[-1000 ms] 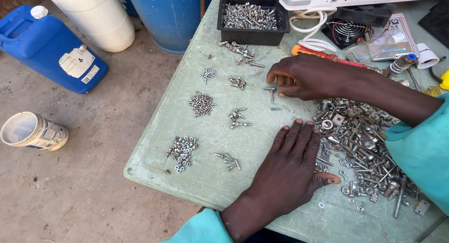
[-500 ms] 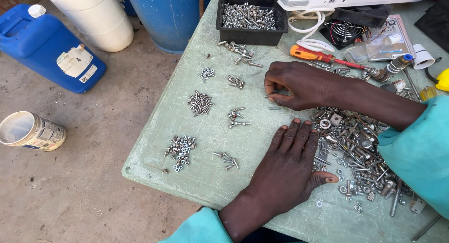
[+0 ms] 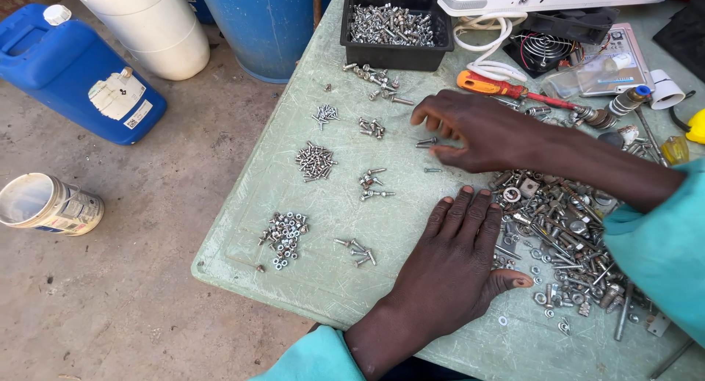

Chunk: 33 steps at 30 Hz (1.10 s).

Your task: Sorting various fasteners like screws, nuts, and bolts into organized piles on a workbench.

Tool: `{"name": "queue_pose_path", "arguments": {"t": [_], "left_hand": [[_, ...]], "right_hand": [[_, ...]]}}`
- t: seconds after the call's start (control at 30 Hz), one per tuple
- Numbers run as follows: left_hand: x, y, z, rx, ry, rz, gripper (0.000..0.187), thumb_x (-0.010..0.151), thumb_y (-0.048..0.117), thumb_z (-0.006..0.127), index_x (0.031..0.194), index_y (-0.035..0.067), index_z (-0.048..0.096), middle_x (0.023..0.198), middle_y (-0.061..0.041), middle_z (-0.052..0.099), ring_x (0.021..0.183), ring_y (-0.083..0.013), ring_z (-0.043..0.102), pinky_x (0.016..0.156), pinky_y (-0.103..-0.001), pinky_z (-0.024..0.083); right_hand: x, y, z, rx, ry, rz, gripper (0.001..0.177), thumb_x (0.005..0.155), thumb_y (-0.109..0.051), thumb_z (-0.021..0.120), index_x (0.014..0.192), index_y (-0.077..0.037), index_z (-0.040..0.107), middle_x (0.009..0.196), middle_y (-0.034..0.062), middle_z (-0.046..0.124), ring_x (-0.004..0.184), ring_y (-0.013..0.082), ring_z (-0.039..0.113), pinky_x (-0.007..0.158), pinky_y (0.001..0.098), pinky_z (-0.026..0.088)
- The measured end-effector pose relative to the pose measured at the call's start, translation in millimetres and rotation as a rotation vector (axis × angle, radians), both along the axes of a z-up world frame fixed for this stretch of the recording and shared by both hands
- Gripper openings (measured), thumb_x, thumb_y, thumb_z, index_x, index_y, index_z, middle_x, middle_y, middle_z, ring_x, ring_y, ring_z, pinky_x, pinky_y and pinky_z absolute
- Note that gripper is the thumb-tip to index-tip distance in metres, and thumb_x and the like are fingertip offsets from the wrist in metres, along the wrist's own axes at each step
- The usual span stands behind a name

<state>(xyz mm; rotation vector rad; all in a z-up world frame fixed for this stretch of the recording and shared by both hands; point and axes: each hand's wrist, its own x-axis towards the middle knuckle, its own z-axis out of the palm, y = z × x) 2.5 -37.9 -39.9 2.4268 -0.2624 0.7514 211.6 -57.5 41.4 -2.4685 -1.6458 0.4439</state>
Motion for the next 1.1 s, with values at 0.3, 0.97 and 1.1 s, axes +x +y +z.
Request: {"name": "queue_pose_path", "arguments": {"t": [0.3, 0.97, 1.1], "left_hand": [[-0.2, 4.3, 4.9, -0.043, 0.105, -0.090, 0.084, 0.099, 0.055, 0.035, 0.148, -0.012, 0.040, 0.158, -0.033, 0.040, 0.152, -0.0485, 0.032, 0.125, -0.058, 0.025], [-21.4, 40.8, 67.3, -0.083, 0.278, -0.124, 0.063, 0.103, 0.040, 0.052, 0.150, 0.001, 0.041, 0.161, -0.020, 0.043, 0.156, -0.0404, 0.035, 0.129, -0.051, 0.029], [-19.8, 98.8, 91.3, -0.084, 0.169, 0.110, 0.041, 0.098, 0.017, 0.069, 0.136, 0.006, 0.059, 0.141, -0.014, 0.065, 0.134, -0.0317, 0.063, 0.117, -0.041, 0.049]], "right_hand": [[-19.0, -99.0, 63.5, 0.207, -0.128, -0.031, 0.038, 0.091, -0.024, 0.069, 0.125, -0.006, 0.067, 0.104, 0.0068, 0.074, 0.087, 0.0191, 0.072, 0.078, 0.0355, 0.055], [-72.4, -189.7, -30.2, 0.584, -0.277, 0.020, 0.016, 0.095, -0.015, 0.062, 0.107, -0.014, 0.072, 0.107, 0.0023, 0.071, 0.094, 0.0241, 0.070, 0.085, 0.0391, 0.056], [-65.4, -187.5, -37.2, 0.677, -0.257, 0.010, 0.013, 0.094, -0.013, 0.064, 0.102, -0.010, 0.074, 0.105, 0.0051, 0.074, 0.090, 0.0253, 0.070, 0.082, 0.0420, 0.054]]}}
